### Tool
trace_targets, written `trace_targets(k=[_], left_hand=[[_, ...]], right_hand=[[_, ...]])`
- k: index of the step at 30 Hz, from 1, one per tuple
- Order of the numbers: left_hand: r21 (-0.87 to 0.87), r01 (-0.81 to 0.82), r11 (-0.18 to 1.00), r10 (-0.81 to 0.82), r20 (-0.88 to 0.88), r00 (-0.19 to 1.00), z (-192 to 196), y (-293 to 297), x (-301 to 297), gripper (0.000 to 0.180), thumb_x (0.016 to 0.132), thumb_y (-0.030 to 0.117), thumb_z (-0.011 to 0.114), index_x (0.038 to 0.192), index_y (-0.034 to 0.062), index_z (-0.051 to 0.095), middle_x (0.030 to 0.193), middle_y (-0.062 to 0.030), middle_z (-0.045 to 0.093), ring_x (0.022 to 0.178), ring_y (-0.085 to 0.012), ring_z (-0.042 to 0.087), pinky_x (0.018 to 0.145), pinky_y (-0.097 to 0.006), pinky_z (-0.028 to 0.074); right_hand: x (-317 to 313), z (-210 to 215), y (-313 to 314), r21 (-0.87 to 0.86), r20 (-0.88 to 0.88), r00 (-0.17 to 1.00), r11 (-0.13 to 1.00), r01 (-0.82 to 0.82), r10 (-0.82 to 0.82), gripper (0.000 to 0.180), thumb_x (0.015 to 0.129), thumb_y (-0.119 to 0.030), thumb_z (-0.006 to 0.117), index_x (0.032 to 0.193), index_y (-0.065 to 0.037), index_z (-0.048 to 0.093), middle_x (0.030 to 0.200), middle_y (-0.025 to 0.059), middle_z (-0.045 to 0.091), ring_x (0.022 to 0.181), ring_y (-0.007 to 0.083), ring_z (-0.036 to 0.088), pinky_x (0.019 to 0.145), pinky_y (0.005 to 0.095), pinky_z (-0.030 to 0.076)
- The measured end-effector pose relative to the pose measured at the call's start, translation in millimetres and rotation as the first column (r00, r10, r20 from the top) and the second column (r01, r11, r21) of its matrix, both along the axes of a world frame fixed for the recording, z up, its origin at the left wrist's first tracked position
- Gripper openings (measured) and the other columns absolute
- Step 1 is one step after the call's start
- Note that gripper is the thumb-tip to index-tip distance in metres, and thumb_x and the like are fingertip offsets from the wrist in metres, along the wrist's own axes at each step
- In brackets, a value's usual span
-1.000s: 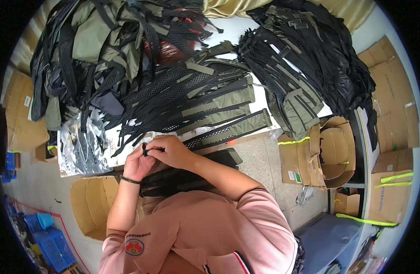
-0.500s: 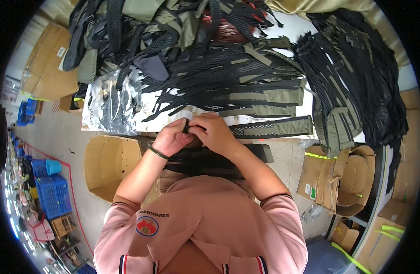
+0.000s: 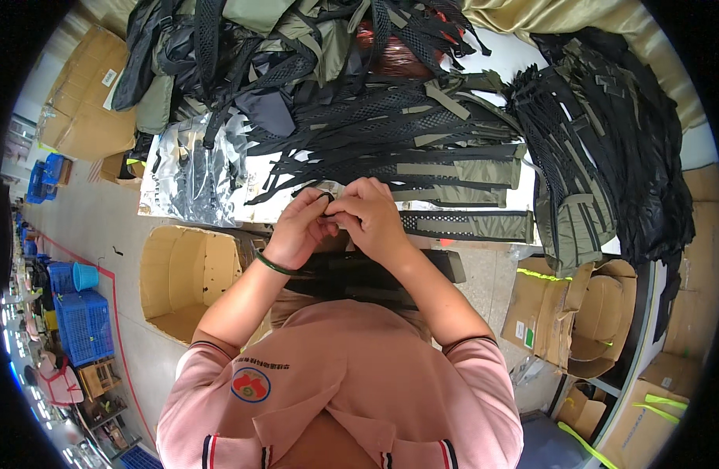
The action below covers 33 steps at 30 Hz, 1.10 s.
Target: The recorder is picking up, inspecting, and possibly trimming or connecting black mesh straps from a large pile on a factory workbench.
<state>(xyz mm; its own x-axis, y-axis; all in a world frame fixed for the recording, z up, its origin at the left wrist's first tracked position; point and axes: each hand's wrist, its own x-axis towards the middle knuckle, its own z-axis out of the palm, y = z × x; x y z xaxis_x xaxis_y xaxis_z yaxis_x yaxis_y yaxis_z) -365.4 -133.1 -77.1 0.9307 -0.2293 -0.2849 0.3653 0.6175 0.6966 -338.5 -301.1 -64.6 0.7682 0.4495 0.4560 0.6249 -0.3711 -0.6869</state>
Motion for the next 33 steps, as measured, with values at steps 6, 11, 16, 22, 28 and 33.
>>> trace_targets(k=[6,11,16,22,28,33], left_hand=[[0.453,-0.16,0.877,0.033,0.277,0.96,-16.1,-7.1,5.3,0.005,0.093,0.008,0.056,0.092,0.0047,0.052,0.083,-0.0022,0.058,0.072,-0.0086,0.056,0.063,-0.022,0.047],[0.326,-0.165,0.931,0.112,0.173,0.979,-9.2,-9.7,1.6,0.004,0.092,0.006,0.058,0.092,0.0043,0.055,0.083,-0.0013,0.06,0.072,-0.0079,0.057,0.065,-0.022,0.048],[0.254,-0.198,0.947,0.164,0.151,0.975,-9.5,-9.5,-4.6,0.004,0.09,0.004,0.06,0.093,0.0036,0.059,0.086,-0.0021,0.063,0.075,-0.0077,0.058,0.068,-0.022,0.048],[0.419,-0.235,0.877,0.11,0.3,0.948,-13.7,-9.6,-8.7,0.006,0.088,0.003,0.062,0.094,0.0012,0.06,0.089,-0.0039,0.064,0.078,-0.008,0.059,0.072,-0.022,0.05],[0.372,-0.213,0.903,0.018,0.464,0.886,-15.5,-13.9,-16.7,0.016,0.085,-0.005,0.063,0.099,-0.001,0.057,0.107,-0.0078,0.059,0.091,-0.0131,0.059,0.082,-0.025,0.05],[0.343,-0.3,0.89,0.033,0.608,0.793,-26.4,-18.0,-16.6,0.027,0.076,-0.011,0.068,0.098,0.0016,0.056,0.11,-0.0091,0.051,0.105,-0.0181,0.053,0.086,-0.028,0.05]], right_hand=[[-7.4,1.1,4.9,0.232,0.054,0.995,0.968,-0.093,0.082,0.017,0.074,0.003,0.065,0.088,-0.005,0.063,0.083,0.0049,0.059,0.076,0.0199,0.056,0.07,0.0304,0.043],[-10.0,-7.6,0.6,0.39,-0.635,0.759,0.908,0.155,0.143,0.022,0.078,0.002,0.069,0.09,-0.005,0.053,0.075,-0.0015,0.056,0.064,0.0029,0.048,0.057,0.0185,0.04],[-9.7,-10.5,1.9,0.375,-0.669,0.732,0.91,0.178,0.132,0.027,0.076,0.002,0.07,0.088,-0.006,0.047,0.072,-0.002,0.052,0.064,0.0036,0.047,0.057,0.0192,0.04],[-8.6,-13.7,3.5,0.318,-0.656,0.752,0.925,0.21,0.055,0.028,0.074,0.004,0.07,0.083,-0.008,0.046,0.069,-0.0064,0.046,0.061,0.0008,0.04,0.053,0.0163,0.032],[-5.9,-25.6,-2.7,0.38,-0.722,0.683,0.888,0.26,0.109,0.025,0.075,0.006,0.069,0.084,-0.004,0.049,0.07,-0.002,0.052,0.064,0.0048,0.05,0.057,0.0195,0.043],[-16.2,-9.6,5.8,0.543,-0.756,0.61,0.749,0.38,0.238,0.018,0.083,0.006,0.061,0.093,-0.004,0.051,0.073,-0.0009,0.052,0.069,0.0083,0.055,0.061,0.0208,0.048]])
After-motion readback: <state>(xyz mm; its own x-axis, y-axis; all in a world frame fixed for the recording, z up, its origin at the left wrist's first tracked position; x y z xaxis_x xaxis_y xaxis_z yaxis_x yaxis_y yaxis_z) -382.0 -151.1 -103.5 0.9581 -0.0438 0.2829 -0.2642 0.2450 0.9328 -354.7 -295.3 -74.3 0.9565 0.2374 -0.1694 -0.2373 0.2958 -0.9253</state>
